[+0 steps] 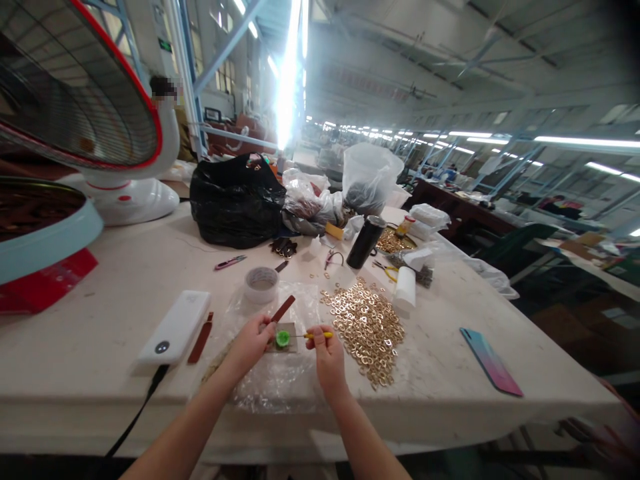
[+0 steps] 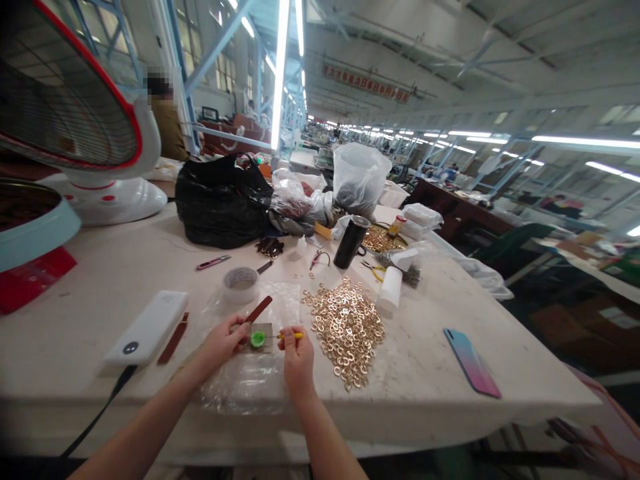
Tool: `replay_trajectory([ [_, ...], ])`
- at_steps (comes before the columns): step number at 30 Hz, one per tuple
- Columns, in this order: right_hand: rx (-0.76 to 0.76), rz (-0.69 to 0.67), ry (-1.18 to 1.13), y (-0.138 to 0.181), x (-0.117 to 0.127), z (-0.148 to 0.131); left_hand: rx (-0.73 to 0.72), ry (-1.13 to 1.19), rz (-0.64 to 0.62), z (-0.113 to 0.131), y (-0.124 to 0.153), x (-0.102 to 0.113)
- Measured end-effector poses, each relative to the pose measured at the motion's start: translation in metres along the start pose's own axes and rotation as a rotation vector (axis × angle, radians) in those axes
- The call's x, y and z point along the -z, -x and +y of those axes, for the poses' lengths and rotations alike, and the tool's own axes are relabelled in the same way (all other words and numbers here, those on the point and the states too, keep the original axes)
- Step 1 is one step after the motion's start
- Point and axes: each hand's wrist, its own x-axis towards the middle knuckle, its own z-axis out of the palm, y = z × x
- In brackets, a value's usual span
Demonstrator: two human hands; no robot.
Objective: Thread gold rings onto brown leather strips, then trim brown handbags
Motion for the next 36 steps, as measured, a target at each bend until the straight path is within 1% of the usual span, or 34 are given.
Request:
replay_trajectory([
  [2, -0.015, 0.033, -0.06, 0.0, 0.005, -0.006, -0.017, 0.005, -0.002, 0.009, 0.005, 0.004],
  [4, -0.057, 0.053, -0.196, 0.002, 0.01, -0.016, -0.027, 0.01, -0.03, 0.018, 0.014, 0.009],
  [8, -0.126, 0.066, -0.484, 0.012, 0.015, -0.04, 0.012, 0.055, -0.169, 0.035, 0.039, 0.013],
  [11, -0.131, 0.056, -0.559, 0.02, 0.016, -0.053, 0.099, 0.176, -0.249, 0.043, 0.06, 0.014],
  [13, -0.132, 0.036, -0.583, 0.024, 0.015, -0.059, 0.141, 0.233, -0.267, 0.046, 0.069, 0.015],
  [15, -0.138, 0.01, -0.594, 0.027, 0.014, -0.061, 0.146, 0.242, -0.271, 0.046, 0.074, 0.015],
  [21, -0.174, -0.052, -0.578, 0.035, 0.011, -0.061, 0.113, 0.252, -0.246, 0.046, 0.081, 0.012],
  [24, -0.176, -0.021, -0.607, 0.035, 0.016, -0.063, 0.11, 0.268, -0.218, 0.048, 0.086, 0.01],
  [27, -0.113, 0.031, -0.615, 0.032, 0.029, -0.069, 0.101, 0.286, -0.196, 0.05, 0.091, 0.009],
  [30, 0.001, 0.012, -0.479, 0.035, 0.04, -0.074, 0.09, 0.317, -0.18, 0.055, 0.097, 0.008],
  [32, 0.01, -0.067, -0.314, 0.04, 0.04, -0.075, 0.082, 0.345, -0.178, 0.06, 0.102, 0.006],
  [34, -0.027, -0.211, -0.167, 0.045, 0.034, -0.075, 0.065, 0.357, -0.194, 0.066, 0.105, 0.003],
  [36, -0.052, -0.345, -0.095, 0.048, 0.023, -0.075, 0.04, 0.344, -0.208, 0.069, 0.108, 0.0],
])
